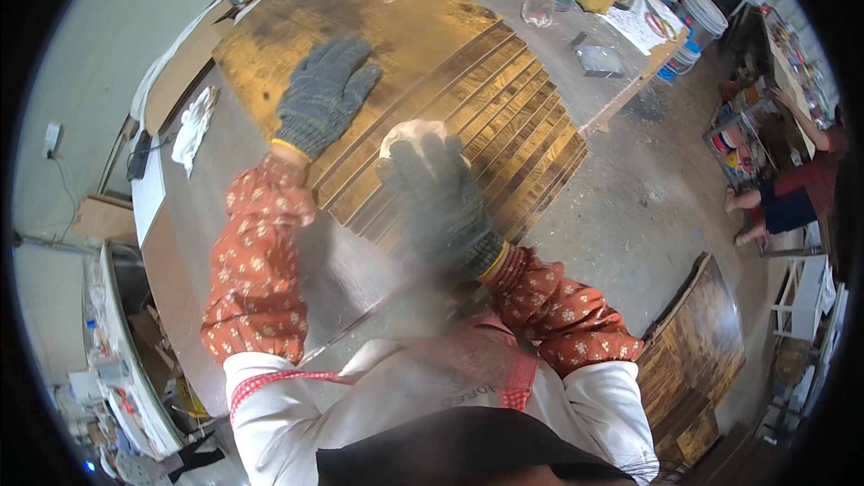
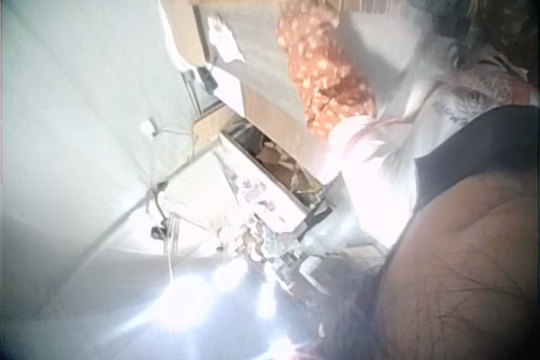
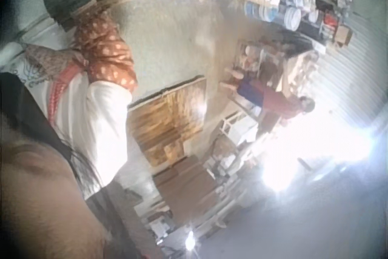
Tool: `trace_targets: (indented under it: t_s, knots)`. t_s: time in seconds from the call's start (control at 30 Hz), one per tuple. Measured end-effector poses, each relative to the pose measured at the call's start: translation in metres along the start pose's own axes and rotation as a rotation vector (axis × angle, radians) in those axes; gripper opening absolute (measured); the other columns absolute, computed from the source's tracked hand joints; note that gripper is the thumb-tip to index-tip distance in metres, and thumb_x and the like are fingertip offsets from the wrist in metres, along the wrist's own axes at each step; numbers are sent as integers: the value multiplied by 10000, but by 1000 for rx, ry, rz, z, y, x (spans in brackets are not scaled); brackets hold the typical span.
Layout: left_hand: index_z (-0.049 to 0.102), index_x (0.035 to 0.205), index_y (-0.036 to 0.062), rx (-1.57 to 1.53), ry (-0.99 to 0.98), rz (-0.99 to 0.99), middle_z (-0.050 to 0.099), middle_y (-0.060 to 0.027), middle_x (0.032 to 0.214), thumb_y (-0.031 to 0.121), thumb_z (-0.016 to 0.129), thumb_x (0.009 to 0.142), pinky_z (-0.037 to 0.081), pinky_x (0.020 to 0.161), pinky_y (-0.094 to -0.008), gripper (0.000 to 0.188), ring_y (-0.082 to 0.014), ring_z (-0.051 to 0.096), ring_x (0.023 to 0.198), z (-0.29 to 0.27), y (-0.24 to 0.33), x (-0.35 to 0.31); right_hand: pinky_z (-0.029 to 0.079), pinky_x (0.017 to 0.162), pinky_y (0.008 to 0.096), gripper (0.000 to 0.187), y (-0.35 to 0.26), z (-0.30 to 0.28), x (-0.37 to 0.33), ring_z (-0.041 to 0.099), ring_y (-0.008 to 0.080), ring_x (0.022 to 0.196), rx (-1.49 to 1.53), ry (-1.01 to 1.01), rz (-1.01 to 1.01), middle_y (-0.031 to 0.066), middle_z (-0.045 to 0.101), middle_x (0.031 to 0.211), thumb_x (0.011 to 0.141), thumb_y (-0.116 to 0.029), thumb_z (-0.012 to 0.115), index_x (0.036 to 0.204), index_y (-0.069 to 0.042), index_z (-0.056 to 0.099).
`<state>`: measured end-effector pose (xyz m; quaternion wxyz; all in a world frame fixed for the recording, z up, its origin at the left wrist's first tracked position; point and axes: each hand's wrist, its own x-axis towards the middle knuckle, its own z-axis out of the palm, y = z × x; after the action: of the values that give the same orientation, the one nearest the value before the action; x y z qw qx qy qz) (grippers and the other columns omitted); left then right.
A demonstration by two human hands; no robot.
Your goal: The person wipes a stack of wooden planks with a cloth, repeatedly rubbing the surface and edges. They occasionally reposition the stack and continue wiping different sections of the planks.
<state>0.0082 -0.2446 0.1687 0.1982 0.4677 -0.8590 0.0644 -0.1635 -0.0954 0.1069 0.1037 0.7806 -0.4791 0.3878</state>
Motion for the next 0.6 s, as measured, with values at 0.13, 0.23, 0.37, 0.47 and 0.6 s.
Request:
trace_targets:
  t_s: [0.13,0.23,0.37,0.47,0.6]
  knots:
    - [600,1284,67,41,110,96,591,-163,1312,378,534,982,370,1090,-432,438,-337,512,1265,6,-6,-7,436,956,457,357,58,-14,20,496,339,1160,25,45,-67,141,554,1180,809,-98,561,1162,-49,567]
    - [603,1278,63,17,92,49,596,-164,1306,372,541,980,374,1083,-434,434,-333,516,1261,5,-5,-8,364,1083,464,521,104,-29,44,490,342,1265,-222,-120,185,181,552,1289,808,-101,564,1323,-30,527]
    - [589,1278,81,-21,86,35,580,-148,1328,400,538,964,373,1059,-462,450,-341,507,1260,4,-3,-7,407,1008,459,473,81,-13,34,520,362,1171,-122,5,289,187,557,1226,814,-89,554,1281,-31,510]
    - [604,1259,80,-33,121,63,596,-156,1302,388,544,964,387,1045,-464,430,-348,520,1245,5,-4,-8,457,953,456,431,55,7,5,553,372,1118,-197,102,82,184,573,1207,828,-108,565,1252,-52,516]
    - [628,1225,75,-69,131,77,621,-155,1265,362,566,959,403,1030,-458,396,-346,545,1214,6,-5,-7,460,965,457,496,87,1,2,562,366,1147,-222,15,54,179,584,1243,831,-103,562,1323,-68,501]
